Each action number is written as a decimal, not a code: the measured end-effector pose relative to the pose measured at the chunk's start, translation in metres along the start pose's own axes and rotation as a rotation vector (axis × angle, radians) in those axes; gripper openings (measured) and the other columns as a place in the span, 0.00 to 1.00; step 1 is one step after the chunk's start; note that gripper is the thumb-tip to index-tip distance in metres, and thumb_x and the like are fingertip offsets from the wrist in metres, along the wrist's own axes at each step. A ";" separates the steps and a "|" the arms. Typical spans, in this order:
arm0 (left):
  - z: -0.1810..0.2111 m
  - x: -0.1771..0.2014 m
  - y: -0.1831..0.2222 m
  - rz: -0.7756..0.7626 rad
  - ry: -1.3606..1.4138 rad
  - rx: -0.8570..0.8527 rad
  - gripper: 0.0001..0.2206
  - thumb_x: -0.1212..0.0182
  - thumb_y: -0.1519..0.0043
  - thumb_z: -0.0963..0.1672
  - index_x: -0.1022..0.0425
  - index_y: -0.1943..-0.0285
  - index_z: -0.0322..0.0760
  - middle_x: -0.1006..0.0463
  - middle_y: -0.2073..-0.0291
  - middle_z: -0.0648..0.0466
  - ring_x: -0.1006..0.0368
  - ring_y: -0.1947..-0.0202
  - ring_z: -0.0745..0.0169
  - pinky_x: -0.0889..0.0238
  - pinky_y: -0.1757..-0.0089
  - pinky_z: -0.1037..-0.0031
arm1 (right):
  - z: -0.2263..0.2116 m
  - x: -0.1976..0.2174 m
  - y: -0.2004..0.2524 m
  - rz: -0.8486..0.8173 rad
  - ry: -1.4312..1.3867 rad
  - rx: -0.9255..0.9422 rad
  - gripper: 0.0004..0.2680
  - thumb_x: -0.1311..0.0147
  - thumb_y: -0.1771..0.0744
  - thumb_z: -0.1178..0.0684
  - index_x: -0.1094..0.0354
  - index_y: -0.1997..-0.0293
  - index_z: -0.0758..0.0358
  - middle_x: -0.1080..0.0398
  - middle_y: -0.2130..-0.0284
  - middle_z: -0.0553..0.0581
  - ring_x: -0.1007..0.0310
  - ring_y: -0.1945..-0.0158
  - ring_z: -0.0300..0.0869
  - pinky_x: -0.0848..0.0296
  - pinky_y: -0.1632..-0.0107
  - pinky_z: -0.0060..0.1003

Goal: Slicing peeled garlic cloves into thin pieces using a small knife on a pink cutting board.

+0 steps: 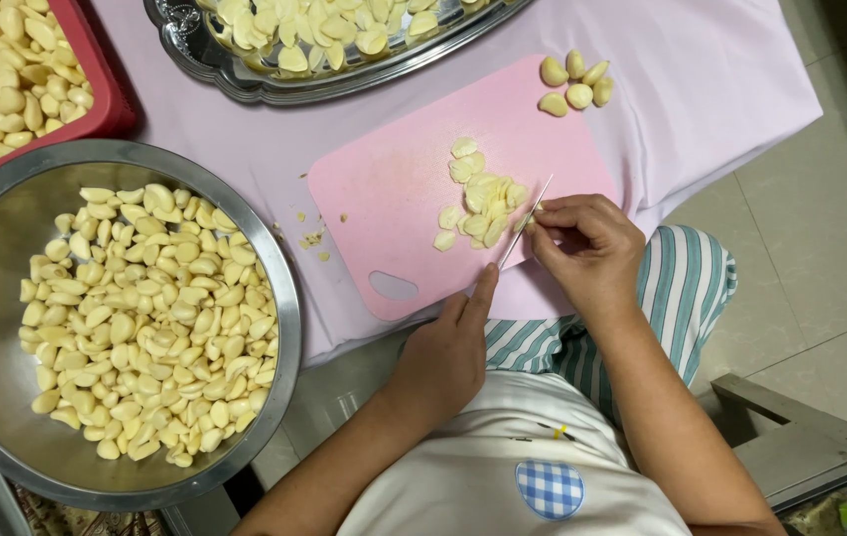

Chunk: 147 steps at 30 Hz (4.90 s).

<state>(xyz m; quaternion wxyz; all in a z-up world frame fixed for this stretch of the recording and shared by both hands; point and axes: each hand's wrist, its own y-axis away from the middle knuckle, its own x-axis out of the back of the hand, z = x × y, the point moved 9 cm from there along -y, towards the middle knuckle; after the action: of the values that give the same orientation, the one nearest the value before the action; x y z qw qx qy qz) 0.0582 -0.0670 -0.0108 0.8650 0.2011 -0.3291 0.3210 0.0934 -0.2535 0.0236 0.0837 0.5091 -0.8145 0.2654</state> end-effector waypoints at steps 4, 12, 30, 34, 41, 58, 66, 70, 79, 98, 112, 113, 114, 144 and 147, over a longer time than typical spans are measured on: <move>-0.001 0.000 -0.004 0.015 -0.014 0.001 0.32 0.54 0.32 0.38 0.54 0.15 0.31 0.25 0.54 0.36 0.18 0.67 0.42 0.22 0.66 0.63 | 0.000 0.000 0.000 -0.001 -0.003 -0.010 0.05 0.28 0.38 0.67 0.19 0.64 0.69 0.22 0.65 0.68 0.20 0.64 0.52 0.20 0.63 0.36; 0.004 0.002 -0.015 0.074 -0.027 -0.025 0.31 0.49 0.33 0.36 0.50 0.17 0.27 0.24 0.57 0.34 0.18 0.68 0.40 0.22 0.66 0.61 | 0.002 -0.001 0.001 -0.007 0.022 0.013 0.05 0.27 0.37 0.65 0.19 0.63 0.67 0.22 0.65 0.67 0.19 0.63 0.53 0.20 0.64 0.38; 0.010 0.025 -0.001 0.082 0.121 -0.036 0.29 0.51 0.32 0.36 0.47 0.19 0.26 0.23 0.52 0.30 0.18 0.58 0.32 0.21 0.59 0.56 | 0.001 0.000 0.003 0.015 0.006 0.004 0.05 0.27 0.38 0.66 0.19 0.64 0.69 0.21 0.65 0.67 0.19 0.63 0.54 0.20 0.63 0.37; 0.009 0.025 0.001 0.090 0.121 -0.040 0.28 0.50 0.32 0.37 0.47 0.19 0.26 0.23 0.52 0.31 0.17 0.60 0.35 0.21 0.59 0.59 | 0.000 0.000 0.003 0.013 0.014 0.009 0.05 0.27 0.38 0.66 0.19 0.63 0.69 0.22 0.65 0.67 0.19 0.63 0.53 0.19 0.63 0.38; 0.011 0.025 -0.001 0.081 0.069 -0.054 0.30 0.52 0.32 0.37 0.50 0.17 0.27 0.23 0.54 0.31 0.18 0.62 0.34 0.21 0.61 0.56 | -0.001 0.000 0.001 0.001 0.017 0.007 0.05 0.27 0.37 0.65 0.19 0.64 0.68 0.21 0.65 0.67 0.19 0.62 0.53 0.20 0.63 0.37; 0.006 0.010 -0.009 -0.017 0.041 -0.010 0.31 0.51 0.32 0.37 0.52 0.17 0.27 0.24 0.52 0.31 0.18 0.64 0.38 0.22 0.61 0.59 | 0.008 0.001 0.000 -0.015 -0.027 -0.048 0.05 0.29 0.37 0.66 0.18 0.63 0.67 0.21 0.65 0.66 0.19 0.62 0.51 0.19 0.64 0.34; 0.004 0.007 -0.009 -0.036 0.006 0.005 0.32 0.49 0.33 0.37 0.51 0.17 0.26 0.24 0.55 0.33 0.18 0.67 0.42 0.22 0.64 0.62 | 0.007 0.000 -0.002 -0.022 -0.031 -0.040 0.05 0.29 0.37 0.66 0.18 0.62 0.67 0.22 0.65 0.67 0.20 0.62 0.52 0.19 0.64 0.35; 0.008 0.008 -0.016 0.018 0.003 -0.013 0.31 0.51 0.33 0.37 0.50 0.18 0.27 0.23 0.56 0.34 0.18 0.67 0.41 0.22 0.65 0.62 | 0.008 -0.001 0.000 -0.025 -0.023 -0.044 0.05 0.29 0.37 0.66 0.18 0.62 0.67 0.22 0.65 0.66 0.19 0.62 0.51 0.19 0.64 0.36; 0.006 0.013 -0.011 0.052 -0.002 -0.013 0.31 0.47 0.34 0.35 0.47 0.19 0.25 0.23 0.56 0.30 0.17 0.64 0.35 0.21 0.63 0.57 | 0.004 0.001 0.001 -0.005 -0.016 -0.033 0.05 0.29 0.37 0.67 0.18 0.62 0.68 0.22 0.65 0.67 0.20 0.63 0.52 0.19 0.64 0.36; 0.013 0.023 0.002 0.066 0.043 -0.052 0.30 0.53 0.32 0.37 0.50 0.17 0.27 0.23 0.55 0.31 0.18 0.64 0.35 0.21 0.63 0.57 | 0.008 0.001 0.002 0.005 -0.027 0.001 0.05 0.27 0.37 0.66 0.19 0.63 0.69 0.21 0.66 0.68 0.20 0.63 0.53 0.20 0.65 0.37; 0.006 0.008 -0.005 0.049 0.007 -0.064 0.31 0.53 0.32 0.37 0.52 0.17 0.26 0.24 0.54 0.33 0.18 0.66 0.40 0.22 0.64 0.61 | 0.007 0.002 0.001 -0.003 -0.024 -0.030 0.04 0.29 0.36 0.67 0.19 0.62 0.69 0.21 0.65 0.68 0.20 0.63 0.52 0.20 0.65 0.35; 0.003 0.005 -0.005 0.048 0.010 -0.053 0.31 0.52 0.32 0.37 0.52 0.17 0.27 0.24 0.54 0.34 0.18 0.67 0.41 0.22 0.64 0.62 | 0.007 0.001 0.001 -0.004 -0.020 -0.023 0.04 0.29 0.37 0.67 0.19 0.62 0.68 0.21 0.65 0.68 0.20 0.62 0.52 0.20 0.65 0.36; 0.001 0.003 -0.005 0.046 0.012 -0.043 0.31 0.52 0.32 0.37 0.52 0.17 0.28 0.24 0.55 0.34 0.18 0.67 0.42 0.22 0.64 0.64 | 0.008 0.001 0.002 -0.005 -0.017 -0.017 0.05 0.29 0.37 0.67 0.19 0.62 0.68 0.21 0.65 0.67 0.20 0.62 0.53 0.20 0.65 0.36; 0.010 0.017 -0.004 0.092 0.068 -0.045 0.30 0.51 0.32 0.37 0.49 0.18 0.27 0.23 0.51 0.30 0.17 0.60 0.32 0.20 0.61 0.58 | 0.008 0.001 0.003 0.008 -0.025 -0.024 0.05 0.28 0.37 0.67 0.19 0.63 0.68 0.21 0.66 0.66 0.20 0.63 0.51 0.20 0.66 0.35; 0.011 0.019 -0.003 0.079 0.063 -0.053 0.30 0.50 0.32 0.37 0.49 0.18 0.26 0.23 0.49 0.29 0.17 0.59 0.33 0.20 0.60 0.59 | 0.007 0.001 0.003 0.012 -0.026 -0.030 0.04 0.29 0.37 0.67 0.19 0.63 0.69 0.21 0.66 0.67 0.20 0.63 0.52 0.20 0.66 0.35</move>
<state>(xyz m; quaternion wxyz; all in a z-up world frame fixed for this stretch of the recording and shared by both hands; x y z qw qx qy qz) 0.0666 -0.0674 0.0102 0.8667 0.1545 -0.3177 0.3522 0.0913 -0.2565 0.0173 0.0789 0.5065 -0.8224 0.2469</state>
